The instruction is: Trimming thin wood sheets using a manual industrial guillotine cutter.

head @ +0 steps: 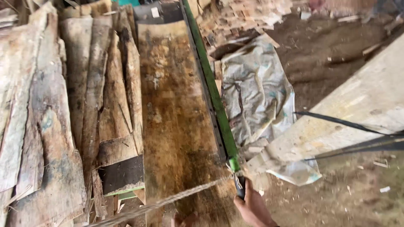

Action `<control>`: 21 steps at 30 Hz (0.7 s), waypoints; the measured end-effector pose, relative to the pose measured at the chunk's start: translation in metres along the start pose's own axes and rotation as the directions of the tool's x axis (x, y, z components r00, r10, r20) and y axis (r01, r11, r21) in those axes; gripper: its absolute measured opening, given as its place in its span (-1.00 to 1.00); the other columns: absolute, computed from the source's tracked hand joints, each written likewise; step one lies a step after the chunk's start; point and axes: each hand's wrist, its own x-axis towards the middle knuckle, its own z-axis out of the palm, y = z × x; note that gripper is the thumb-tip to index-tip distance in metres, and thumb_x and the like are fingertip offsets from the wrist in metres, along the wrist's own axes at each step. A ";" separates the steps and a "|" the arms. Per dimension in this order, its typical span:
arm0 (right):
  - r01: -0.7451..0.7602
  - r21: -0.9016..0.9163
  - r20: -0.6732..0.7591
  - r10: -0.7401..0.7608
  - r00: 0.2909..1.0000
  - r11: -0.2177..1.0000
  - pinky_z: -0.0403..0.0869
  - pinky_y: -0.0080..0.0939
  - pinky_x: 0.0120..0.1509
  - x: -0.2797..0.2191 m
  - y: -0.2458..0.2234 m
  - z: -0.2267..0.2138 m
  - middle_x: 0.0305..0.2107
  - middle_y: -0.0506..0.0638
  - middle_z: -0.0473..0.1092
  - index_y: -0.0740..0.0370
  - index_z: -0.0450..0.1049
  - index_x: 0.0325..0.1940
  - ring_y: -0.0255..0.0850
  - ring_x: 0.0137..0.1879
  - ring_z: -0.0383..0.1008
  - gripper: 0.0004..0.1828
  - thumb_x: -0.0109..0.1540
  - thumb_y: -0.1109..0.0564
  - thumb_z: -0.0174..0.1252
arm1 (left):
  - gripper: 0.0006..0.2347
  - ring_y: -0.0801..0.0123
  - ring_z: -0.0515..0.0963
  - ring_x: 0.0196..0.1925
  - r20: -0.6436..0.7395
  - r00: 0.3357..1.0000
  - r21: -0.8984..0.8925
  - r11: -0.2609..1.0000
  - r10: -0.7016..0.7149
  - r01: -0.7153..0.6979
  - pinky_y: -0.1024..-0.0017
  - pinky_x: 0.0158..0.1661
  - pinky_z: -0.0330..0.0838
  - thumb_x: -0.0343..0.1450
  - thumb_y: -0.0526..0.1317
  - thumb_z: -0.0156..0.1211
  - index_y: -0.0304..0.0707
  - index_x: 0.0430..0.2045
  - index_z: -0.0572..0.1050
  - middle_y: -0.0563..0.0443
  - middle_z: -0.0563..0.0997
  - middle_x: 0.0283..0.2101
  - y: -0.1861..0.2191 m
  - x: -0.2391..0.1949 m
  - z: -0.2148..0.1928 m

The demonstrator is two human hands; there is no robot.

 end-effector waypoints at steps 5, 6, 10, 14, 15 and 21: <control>0.245 -0.023 -0.027 -0.246 0.969 0.969 0.55 -0.10 -0.45 0.006 0.043 0.013 -0.46 0.28 0.52 0.45 -0.09 0.36 -0.06 -0.50 0.58 -0.22 0.20 0.20 0.19 | -0.55 0.16 0.82 -0.17 0.104 0.918 -0.463 0.798 -0.382 0.385 0.05 0.00 0.64 0.16 -0.26 0.45 -0.20 -0.04 0.54 -0.23 0.80 -0.14 0.123 0.013 0.000; 0.236 -0.025 -0.031 -0.237 0.971 0.971 0.55 -0.10 -0.45 -0.003 0.029 0.004 -0.46 0.28 0.52 0.45 -0.09 0.36 -0.06 -0.50 0.58 -0.22 0.20 0.20 0.19 | -0.55 0.16 0.82 -0.17 0.114 0.916 -0.460 0.797 -0.384 0.391 0.05 0.00 0.64 0.16 -0.26 0.45 -0.20 -0.04 0.54 -0.23 0.80 -0.14 0.103 0.017 0.007; -0.080 0.072 0.107 0.072 0.992 0.994 0.54 -0.12 -0.53 -0.025 -0.054 -0.045 -0.43 0.15 0.48 0.22 0.02 0.38 -0.14 -0.54 0.50 -0.33 0.28 0.09 0.17 | -0.50 0.04 0.76 -0.03 -0.031 0.985 -0.437 0.888 -0.173 0.142 0.09 0.20 0.53 0.21 -0.11 0.46 -0.58 -0.09 0.61 -0.37 0.76 -0.07 0.158 0.029 0.003; -0.130 0.168 0.065 0.121 0.991 0.977 0.50 -0.10 -0.52 -0.037 -0.076 -0.061 -0.49 0.01 0.39 0.20 0.13 0.35 -0.15 -0.60 0.48 -0.33 0.23 0.05 0.23 | -0.40 0.19 0.36 0.40 0.161 0.978 -0.394 0.899 -0.135 0.189 0.10 0.42 -0.08 0.42 0.14 0.03 -0.30 0.26 0.41 -0.16 0.44 0.29 0.175 0.089 -0.004; -0.119 0.154 0.080 0.108 0.991 0.981 0.50 -0.10 -0.52 -0.037 -0.078 -0.059 -0.49 0.01 0.39 0.20 0.13 0.35 -0.15 -0.60 0.48 -0.33 0.23 0.05 0.23 | -0.40 0.19 0.36 0.40 0.143 0.980 -0.409 0.893 -0.140 0.187 0.10 0.42 -0.08 0.42 0.14 0.03 -0.30 0.26 0.41 -0.16 0.44 0.29 0.160 0.117 0.004; -0.218 0.125 -0.040 0.225 0.974 0.968 0.48 -0.08 -0.47 -0.038 -0.084 -0.052 -0.50 0.20 0.47 0.12 0.22 0.41 -0.10 -0.59 0.51 -0.30 0.21 0.05 0.26 | -0.47 -0.14 0.59 0.05 0.080 0.941 -0.885 0.457 0.327 -0.084 -0.15 0.06 0.54 0.45 0.05 0.15 -0.47 0.16 0.44 -0.49 0.57 0.07 0.188 0.217 0.000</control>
